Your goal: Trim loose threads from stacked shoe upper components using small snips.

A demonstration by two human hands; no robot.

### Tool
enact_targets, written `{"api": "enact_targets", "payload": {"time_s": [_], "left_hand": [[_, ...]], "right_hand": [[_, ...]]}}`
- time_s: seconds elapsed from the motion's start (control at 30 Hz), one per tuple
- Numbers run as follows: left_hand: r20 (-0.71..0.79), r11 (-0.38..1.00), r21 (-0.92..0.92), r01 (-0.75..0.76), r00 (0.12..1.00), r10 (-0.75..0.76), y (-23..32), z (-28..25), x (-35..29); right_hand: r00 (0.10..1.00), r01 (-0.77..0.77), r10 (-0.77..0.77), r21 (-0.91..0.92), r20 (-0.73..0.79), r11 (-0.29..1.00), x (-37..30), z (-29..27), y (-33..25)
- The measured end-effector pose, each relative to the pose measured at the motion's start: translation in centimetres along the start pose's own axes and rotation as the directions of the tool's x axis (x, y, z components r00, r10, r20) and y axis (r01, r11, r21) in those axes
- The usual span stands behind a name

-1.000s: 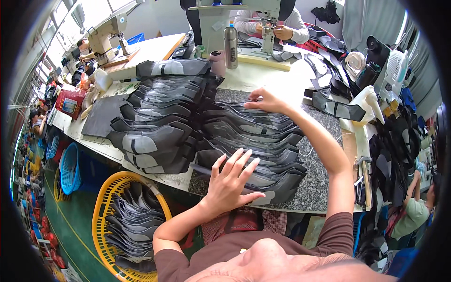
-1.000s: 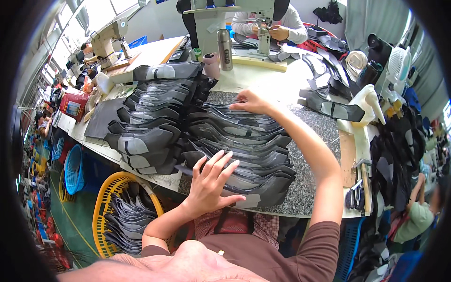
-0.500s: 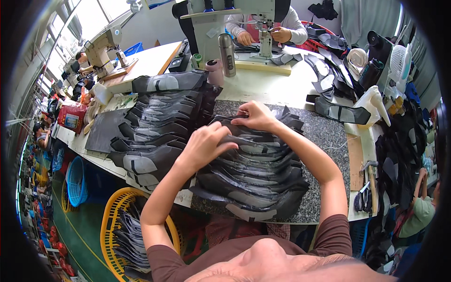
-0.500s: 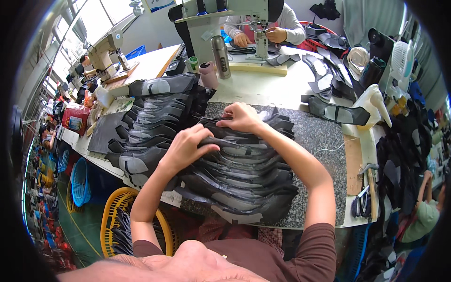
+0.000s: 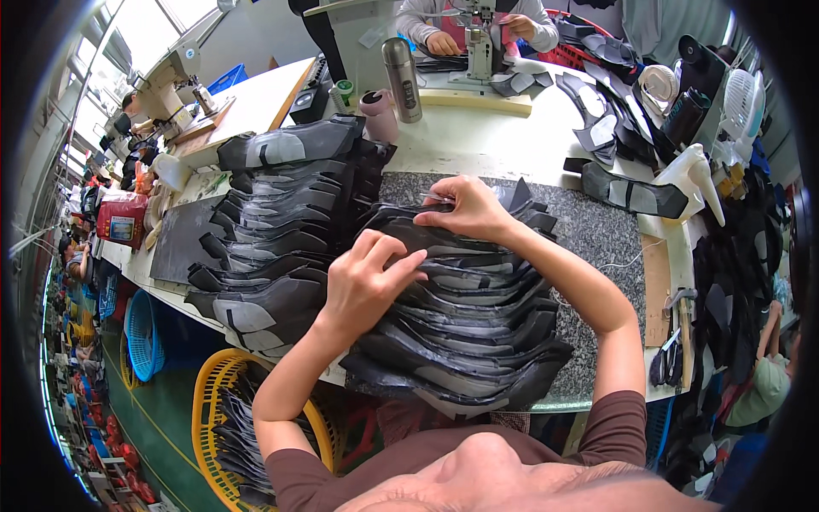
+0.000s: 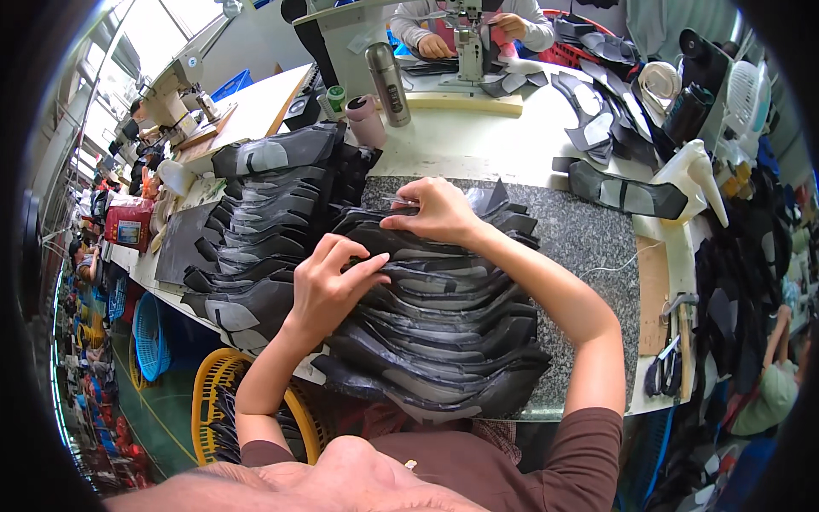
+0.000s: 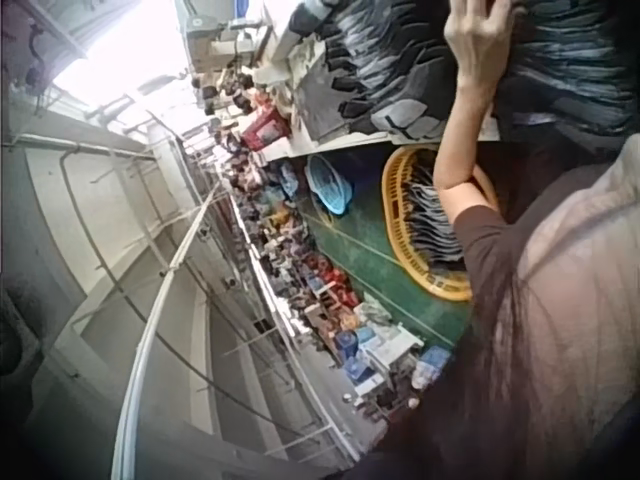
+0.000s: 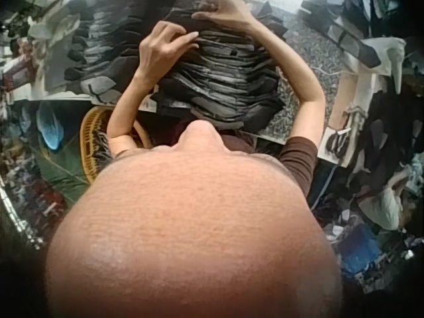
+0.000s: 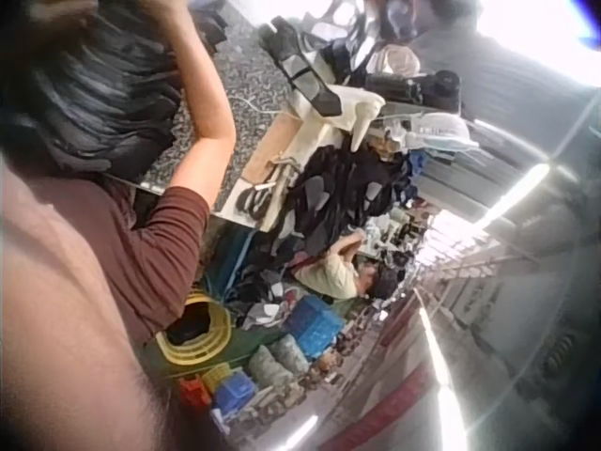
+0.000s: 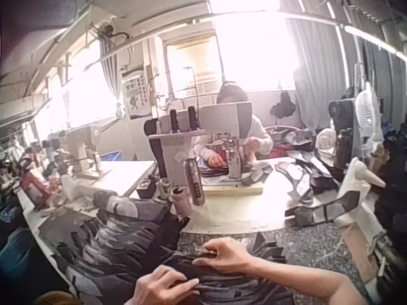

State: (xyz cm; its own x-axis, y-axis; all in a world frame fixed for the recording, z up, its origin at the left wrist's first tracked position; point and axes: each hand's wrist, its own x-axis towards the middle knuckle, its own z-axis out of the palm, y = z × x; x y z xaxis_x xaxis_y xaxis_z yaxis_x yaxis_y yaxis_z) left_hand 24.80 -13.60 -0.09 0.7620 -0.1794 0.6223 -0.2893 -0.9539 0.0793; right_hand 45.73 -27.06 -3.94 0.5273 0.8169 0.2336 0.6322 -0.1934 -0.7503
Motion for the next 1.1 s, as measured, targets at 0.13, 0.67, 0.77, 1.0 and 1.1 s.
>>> {"api": "enact_targets", "payload": {"time_s": [0.13, 0.67, 0.77, 1.0, 1.1], "left_hand": [[-0.041, 0.971, 0.031, -0.237, 0.970, 0.238, -2.8, 1.8, -1.6], [-0.009, 0.968, 0.029, -0.251, 0.968, 0.251, -2.7, 1.5, -1.4], [0.129, 0.956, 0.030, -0.293, 0.949, 0.287, -1.5, -0.1, -1.5], [0.463, 0.861, -0.157, 0.484, 0.806, -0.369, -6.1, 3.2, -0.3], [0.436, 0.830, -0.181, 0.528, 0.799, -0.414, -6.7, 5.3, -1.4]], "right_hand": [[0.985, 0.070, -0.045, -0.141, 0.168, 0.987, 0.2, -0.6, -0.5], [0.975, 0.218, -0.207, -0.178, 0.079, 0.960, -3.3, 0.9, -1.4], [0.978, 0.209, -0.209, -0.195, 0.021, 0.958, -2.9, 1.3, -0.8], [0.987, 0.069, -0.059, 0.065, -0.151, 0.995, -3.0, 0.7, -0.2], [0.981, -0.050, 0.067, 0.096, -0.184, 0.994, -5.2, -2.8, -2.5]]}}
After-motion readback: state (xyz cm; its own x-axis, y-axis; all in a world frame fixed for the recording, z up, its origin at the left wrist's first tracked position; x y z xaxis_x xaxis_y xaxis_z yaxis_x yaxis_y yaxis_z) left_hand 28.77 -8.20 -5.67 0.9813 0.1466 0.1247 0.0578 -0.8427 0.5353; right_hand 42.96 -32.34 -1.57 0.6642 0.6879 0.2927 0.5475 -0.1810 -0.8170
